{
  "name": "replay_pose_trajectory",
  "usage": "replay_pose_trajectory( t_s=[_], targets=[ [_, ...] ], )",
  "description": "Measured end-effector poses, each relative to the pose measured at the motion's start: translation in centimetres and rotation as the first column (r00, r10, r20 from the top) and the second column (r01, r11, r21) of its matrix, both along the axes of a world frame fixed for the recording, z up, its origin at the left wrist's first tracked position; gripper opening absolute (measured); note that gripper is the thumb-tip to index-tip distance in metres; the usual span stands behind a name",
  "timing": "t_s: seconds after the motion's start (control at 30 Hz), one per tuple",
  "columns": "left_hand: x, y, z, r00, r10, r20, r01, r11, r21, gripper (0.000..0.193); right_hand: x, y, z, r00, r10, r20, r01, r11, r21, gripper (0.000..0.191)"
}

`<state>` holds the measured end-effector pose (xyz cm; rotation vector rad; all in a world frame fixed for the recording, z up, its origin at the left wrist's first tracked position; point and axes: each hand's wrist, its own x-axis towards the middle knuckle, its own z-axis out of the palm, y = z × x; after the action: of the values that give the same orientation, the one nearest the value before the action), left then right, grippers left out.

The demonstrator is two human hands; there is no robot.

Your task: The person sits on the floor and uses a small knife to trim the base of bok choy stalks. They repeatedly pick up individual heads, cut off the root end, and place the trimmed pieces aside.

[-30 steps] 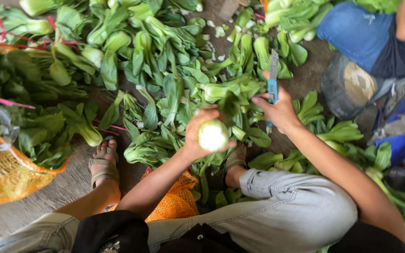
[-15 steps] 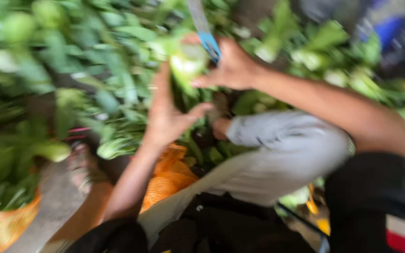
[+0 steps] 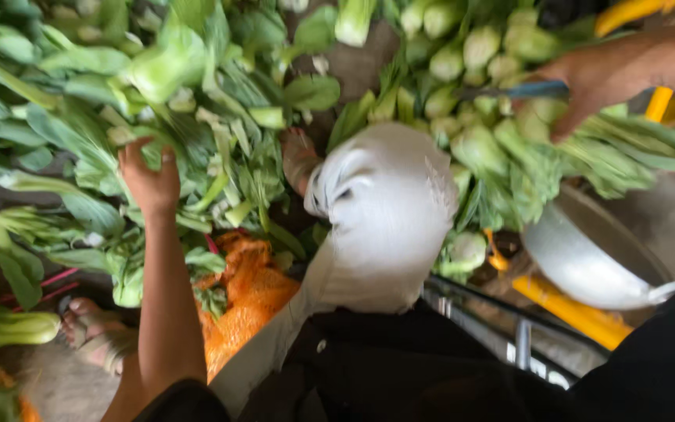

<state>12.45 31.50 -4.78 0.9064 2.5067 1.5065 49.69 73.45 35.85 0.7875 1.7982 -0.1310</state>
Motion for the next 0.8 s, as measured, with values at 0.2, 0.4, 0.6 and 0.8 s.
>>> replay_pose_trajectory(
  t_s=[0.2, 0.4, 0.6, 0.8],
  targets=[
    [0.3, 2.8, -2.1, 0.989, -0.121, -0.089, 0.124, 0.992, 0.022, 0.037, 8.4, 0.5, -8.5, 0.940, -0.201, 0.275, 0.236, 0.967, -0.098, 0.084],
    [-1.7, 3.9, -0.7, 0.987, -0.163, 0.004, 0.163, 0.981, -0.109, 0.051, -4.5, 3.2, -11.1, 0.719, -0.275, -0.639, 0.303, 0.950, -0.068, 0.049],
    [-2.4, 5.2, 5.1, 0.920, 0.240, 0.310, -0.051, 0.857, -0.513, 0.039, -18.9, -3.1, -12.1, 0.140, -0.579, -0.804, 0.135, 0.815, -0.563, 0.020],
    [-6.3, 9.4, 4.7, 0.996, 0.088, -0.011, -0.088, 0.969, -0.233, 0.095, -21.0, -11.0, -7.6, 0.322, -0.407, -0.855, -0.161, 0.866, -0.473, 0.023]
  ],
)
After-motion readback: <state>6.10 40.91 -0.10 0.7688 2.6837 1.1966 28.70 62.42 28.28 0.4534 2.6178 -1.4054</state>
